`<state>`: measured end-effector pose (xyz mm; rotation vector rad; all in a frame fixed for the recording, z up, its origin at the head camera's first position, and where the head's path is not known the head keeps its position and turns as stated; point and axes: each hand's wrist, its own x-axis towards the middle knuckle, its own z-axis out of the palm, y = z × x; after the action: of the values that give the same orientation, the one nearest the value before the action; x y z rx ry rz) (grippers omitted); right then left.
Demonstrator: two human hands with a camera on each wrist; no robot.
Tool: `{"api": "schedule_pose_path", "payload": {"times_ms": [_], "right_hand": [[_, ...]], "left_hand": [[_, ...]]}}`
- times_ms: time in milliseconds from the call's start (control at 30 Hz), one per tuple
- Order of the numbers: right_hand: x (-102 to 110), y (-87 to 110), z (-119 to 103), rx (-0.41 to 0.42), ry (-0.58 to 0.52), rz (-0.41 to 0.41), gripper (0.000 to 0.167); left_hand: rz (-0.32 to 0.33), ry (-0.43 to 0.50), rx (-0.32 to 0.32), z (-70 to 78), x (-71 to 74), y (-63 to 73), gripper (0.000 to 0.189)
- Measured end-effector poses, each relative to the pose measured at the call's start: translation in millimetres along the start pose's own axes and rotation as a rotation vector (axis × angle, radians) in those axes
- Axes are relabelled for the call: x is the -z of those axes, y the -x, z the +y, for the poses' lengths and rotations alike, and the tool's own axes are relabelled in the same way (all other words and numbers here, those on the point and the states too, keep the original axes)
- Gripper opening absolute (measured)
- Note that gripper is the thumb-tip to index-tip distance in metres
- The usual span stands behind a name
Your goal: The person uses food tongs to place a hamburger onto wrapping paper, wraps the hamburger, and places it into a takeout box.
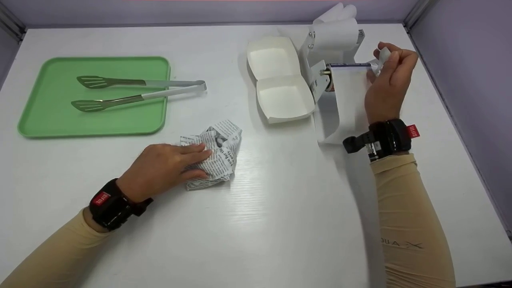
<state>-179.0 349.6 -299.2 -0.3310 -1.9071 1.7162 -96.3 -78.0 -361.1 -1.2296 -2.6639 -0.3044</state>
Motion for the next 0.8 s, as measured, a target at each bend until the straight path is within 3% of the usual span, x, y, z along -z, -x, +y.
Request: {"api": "schedule_pose_path", "payload": {"times_ms": [200,433,533,667,800], "right_hand": [[-1,3.1,-1,0.083,-0.035,0.061,0.015],[-9,17.1,-16,0.306,0.181,0.144,0.010],[-18,27.9,-26,0.367,0.073,0.143,0.013],[-32,45.4,-39,0.380,-0.135,0.094,0.014],[-42,60.5,-43,0.405,-0.217,0.012,0.011]], "left_hand": [[0.006,-0.010,0.001,1.0,-0.5,0.6,0.047],[-0.011,0.001,0.002,1.1,1.2,0.1,0.047],[-0.014,0.013,0.002,1.0,1.2,0.1,0.047],[-0.007,0.013,0.004,1.0,0.4,0.4,0.047],[-0.003,0.011,0.008,0.9,0.1,0.9,0.047]]}}
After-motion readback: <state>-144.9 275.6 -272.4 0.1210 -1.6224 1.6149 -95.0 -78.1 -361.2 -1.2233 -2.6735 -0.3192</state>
